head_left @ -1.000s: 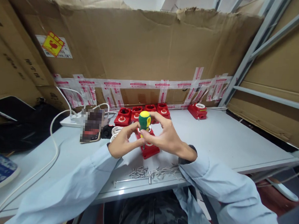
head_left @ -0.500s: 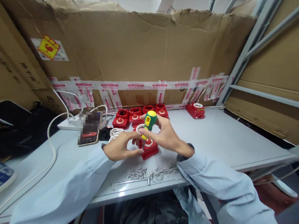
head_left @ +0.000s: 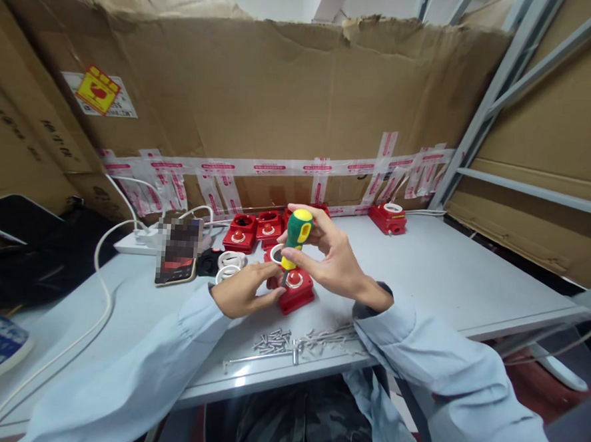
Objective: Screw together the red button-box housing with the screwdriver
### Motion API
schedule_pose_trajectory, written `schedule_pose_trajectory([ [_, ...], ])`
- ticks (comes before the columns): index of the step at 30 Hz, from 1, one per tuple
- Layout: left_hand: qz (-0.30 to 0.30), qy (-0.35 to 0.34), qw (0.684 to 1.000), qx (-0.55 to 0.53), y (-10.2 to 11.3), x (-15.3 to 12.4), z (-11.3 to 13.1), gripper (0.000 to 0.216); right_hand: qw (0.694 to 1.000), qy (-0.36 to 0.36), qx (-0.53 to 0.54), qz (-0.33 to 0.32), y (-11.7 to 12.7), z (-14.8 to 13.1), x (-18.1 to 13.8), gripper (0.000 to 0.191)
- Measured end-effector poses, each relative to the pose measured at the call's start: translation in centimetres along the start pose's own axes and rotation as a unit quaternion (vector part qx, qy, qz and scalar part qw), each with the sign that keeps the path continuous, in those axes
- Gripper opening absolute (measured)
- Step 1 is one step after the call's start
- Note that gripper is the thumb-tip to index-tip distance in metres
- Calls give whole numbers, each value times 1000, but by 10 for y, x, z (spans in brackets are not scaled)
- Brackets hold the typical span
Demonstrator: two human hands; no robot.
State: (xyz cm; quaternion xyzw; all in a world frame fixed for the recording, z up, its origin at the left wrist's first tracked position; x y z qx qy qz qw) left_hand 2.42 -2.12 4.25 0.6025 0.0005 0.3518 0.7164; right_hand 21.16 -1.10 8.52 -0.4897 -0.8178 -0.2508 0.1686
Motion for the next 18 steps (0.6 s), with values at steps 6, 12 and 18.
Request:
schedule_pose_trajectory([
  [6,-14,35,998,-46,16,-5,9,8,995,26,46,87,16,-13,5,52],
  [12,-204,118,960,-151,4,-17,11,10,993,4,25,114,23,-6,11,52],
  [18,-173,89,969,-151,3,-15,12,15,995,14,-21,99,23,-1,12,51],
])
Point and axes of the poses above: each hand's wrist, its own x-axis towards the middle knuckle, its own y-axis out of the back of the hand, z = x × y, the point moved 1 cm from there along x, towards the middle knuckle, and after that the axes turned 11 degrees about -y, right-handed, at the moved point
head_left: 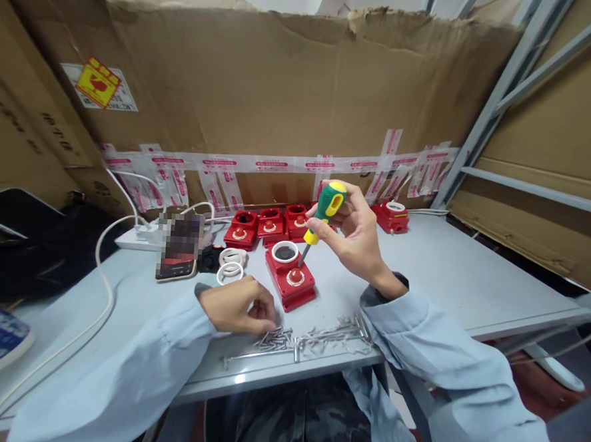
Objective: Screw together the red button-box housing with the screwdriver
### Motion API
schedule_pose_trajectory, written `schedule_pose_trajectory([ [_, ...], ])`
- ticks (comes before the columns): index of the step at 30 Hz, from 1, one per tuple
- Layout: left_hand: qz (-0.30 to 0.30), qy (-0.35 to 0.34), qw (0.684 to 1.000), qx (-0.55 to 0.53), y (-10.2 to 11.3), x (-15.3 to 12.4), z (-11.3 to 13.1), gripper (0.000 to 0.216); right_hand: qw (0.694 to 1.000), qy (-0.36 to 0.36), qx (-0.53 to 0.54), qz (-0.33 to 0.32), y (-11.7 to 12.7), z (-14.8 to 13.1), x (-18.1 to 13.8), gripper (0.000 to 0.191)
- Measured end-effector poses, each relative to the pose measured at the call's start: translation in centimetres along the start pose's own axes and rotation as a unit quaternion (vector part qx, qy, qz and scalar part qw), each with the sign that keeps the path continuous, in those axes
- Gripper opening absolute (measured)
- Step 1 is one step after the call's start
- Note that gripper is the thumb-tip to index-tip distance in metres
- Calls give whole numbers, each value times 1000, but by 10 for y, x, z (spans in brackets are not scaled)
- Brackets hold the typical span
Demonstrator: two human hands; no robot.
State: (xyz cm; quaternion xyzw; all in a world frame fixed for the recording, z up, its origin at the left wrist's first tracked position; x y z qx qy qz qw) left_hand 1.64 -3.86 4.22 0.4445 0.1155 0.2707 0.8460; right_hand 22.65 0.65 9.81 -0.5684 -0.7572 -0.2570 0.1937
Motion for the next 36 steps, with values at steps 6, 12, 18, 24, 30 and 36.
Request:
schedule_pose_trajectory([
  [6,285,-60,940,178,22,1,-16,32,982,2,-186,-35,7,16,6,30],
  [12,224,-36,965,129,10,4,-60,68,934,-104,-315,-130,-2,40,3,32],
  [18,233,-4,963,136,5,5,-66,58,896,-105,-403,-157,-11,42,-8,50],
  [24,241,2,957,160,6,6,-67,54,854,-130,-473,-174,-15,38,-19,62],
  [30,242,-1,955,172,6,5,-71,50,850,-135,-480,-168,-22,34,-23,55],
  [36,260,-1,954,150,14,2,-64,57,878,-147,-430,-148,-20,31,-21,51],
])
Point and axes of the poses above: each hand's wrist, its own x-axis towards the middle knuckle, its own y-axis out of the back of the hand, z = x × y, the point moved 1 cm from there along x, towards the middle knuckle, and after that the axes turned 11 degrees about -y, right-handed, at the moved point
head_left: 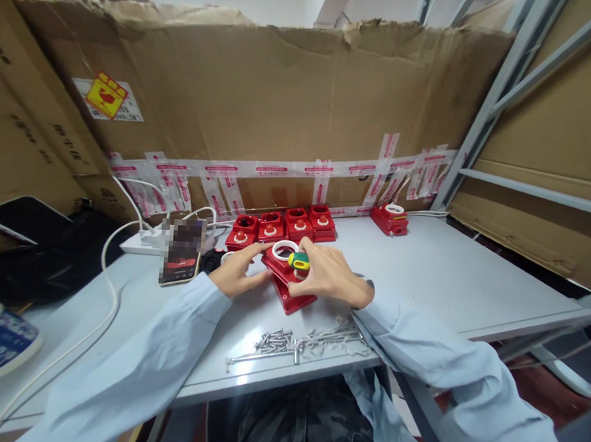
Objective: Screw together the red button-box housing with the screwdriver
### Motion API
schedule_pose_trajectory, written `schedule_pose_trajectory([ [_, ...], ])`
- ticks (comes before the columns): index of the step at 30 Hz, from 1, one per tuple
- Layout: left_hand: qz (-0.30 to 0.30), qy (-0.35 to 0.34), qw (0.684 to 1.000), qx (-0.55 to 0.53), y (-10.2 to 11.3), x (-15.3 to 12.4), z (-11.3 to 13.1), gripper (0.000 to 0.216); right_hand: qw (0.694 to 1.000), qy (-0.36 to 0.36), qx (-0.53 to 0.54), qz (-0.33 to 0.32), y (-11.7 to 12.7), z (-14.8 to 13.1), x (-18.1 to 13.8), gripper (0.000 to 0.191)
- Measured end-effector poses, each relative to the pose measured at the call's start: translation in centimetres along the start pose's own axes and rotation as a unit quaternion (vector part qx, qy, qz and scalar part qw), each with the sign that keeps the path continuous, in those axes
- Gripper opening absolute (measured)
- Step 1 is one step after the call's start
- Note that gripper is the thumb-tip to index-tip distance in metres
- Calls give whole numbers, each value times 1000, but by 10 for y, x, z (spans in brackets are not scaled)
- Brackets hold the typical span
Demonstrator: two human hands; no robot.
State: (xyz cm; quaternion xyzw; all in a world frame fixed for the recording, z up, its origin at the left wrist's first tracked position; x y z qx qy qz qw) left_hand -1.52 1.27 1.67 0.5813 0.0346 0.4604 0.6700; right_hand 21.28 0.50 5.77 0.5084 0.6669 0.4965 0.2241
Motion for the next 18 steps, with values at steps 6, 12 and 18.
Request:
schedule_pose_trajectory([
  [6,60,-11,998,-4,2,3,5,69,993,-17,110,47,30,6,7,44],
  [12,-37,-96,995,-14,-14,21,10,54,984,-38,146,91,46,21,16,40],
  [18,-71,-103,992,0,-23,38,8,40,985,-50,135,95,42,26,19,41],
])
Point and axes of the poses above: each hand's wrist, its own x-axis towards the middle knuckle, its own y-axis out of the back of the hand, z = x × y, the point moved 1 cm from there along x, towards the middle knuckle, and after that the axes turned 11 degrees about -y, right-handed, at the moved point
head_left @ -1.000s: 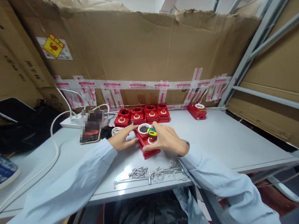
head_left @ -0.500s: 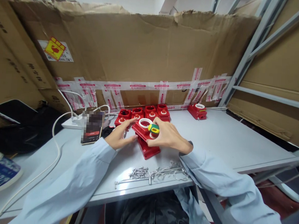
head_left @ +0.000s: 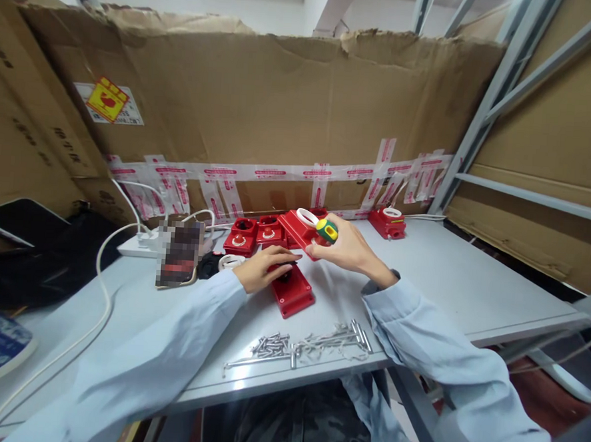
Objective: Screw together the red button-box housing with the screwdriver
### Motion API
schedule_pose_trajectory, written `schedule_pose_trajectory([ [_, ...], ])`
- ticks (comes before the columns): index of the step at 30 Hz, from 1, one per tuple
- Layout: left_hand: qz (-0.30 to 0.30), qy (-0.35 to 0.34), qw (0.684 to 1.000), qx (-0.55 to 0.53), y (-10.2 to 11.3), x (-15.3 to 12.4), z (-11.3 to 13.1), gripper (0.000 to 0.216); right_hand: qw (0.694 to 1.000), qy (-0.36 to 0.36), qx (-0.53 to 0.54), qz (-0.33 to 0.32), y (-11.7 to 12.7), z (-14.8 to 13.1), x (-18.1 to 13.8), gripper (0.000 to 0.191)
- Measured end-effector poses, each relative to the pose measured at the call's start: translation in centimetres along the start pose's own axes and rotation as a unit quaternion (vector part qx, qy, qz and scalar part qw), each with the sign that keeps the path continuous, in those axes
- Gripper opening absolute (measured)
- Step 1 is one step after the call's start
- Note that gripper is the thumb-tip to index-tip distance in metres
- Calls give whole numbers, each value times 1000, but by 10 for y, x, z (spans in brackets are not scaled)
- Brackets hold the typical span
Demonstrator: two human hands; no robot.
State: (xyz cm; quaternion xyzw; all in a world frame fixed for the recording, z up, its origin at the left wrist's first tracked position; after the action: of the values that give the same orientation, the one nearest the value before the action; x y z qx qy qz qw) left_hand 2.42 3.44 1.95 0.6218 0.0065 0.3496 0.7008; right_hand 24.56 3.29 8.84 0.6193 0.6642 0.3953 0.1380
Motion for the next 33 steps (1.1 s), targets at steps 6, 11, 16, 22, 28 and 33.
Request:
schedule_pose_trajectory([
  [6,77,26,996,27,34,-9,6,45,1000,-2,19,-12,3,0,-1,39],
  [11,59,126,987,76,80,-57,-5,57,1000,-7,23,-16,1,1,-3,38],
  [16,3,193,974,118,80,-98,-33,72,1000,-6,0,-21,-1,1,-3,39],
  [22,8,162,978,129,60,-98,-43,65,999,-8,-10,-35,-3,2,-3,38],
  [28,29,168,975,144,62,-99,-47,60,999,-5,-15,-41,-5,3,-4,38],
  [33,38,189,972,136,63,-109,-58,62,999,-9,-30,-43,-7,3,-4,39],
])
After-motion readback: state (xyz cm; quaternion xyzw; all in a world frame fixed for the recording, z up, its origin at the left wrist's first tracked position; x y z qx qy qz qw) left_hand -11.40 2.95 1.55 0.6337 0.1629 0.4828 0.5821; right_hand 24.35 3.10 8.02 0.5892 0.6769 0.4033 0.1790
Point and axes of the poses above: each hand's wrist, its own x-axis towards the middle knuckle, its own y-axis out of the back of the hand, z = x × y, the point moved 1 cm from there along x, towards the middle knuckle, and after that the axes turned 11 degrees about -y, right-handed, at the moved point
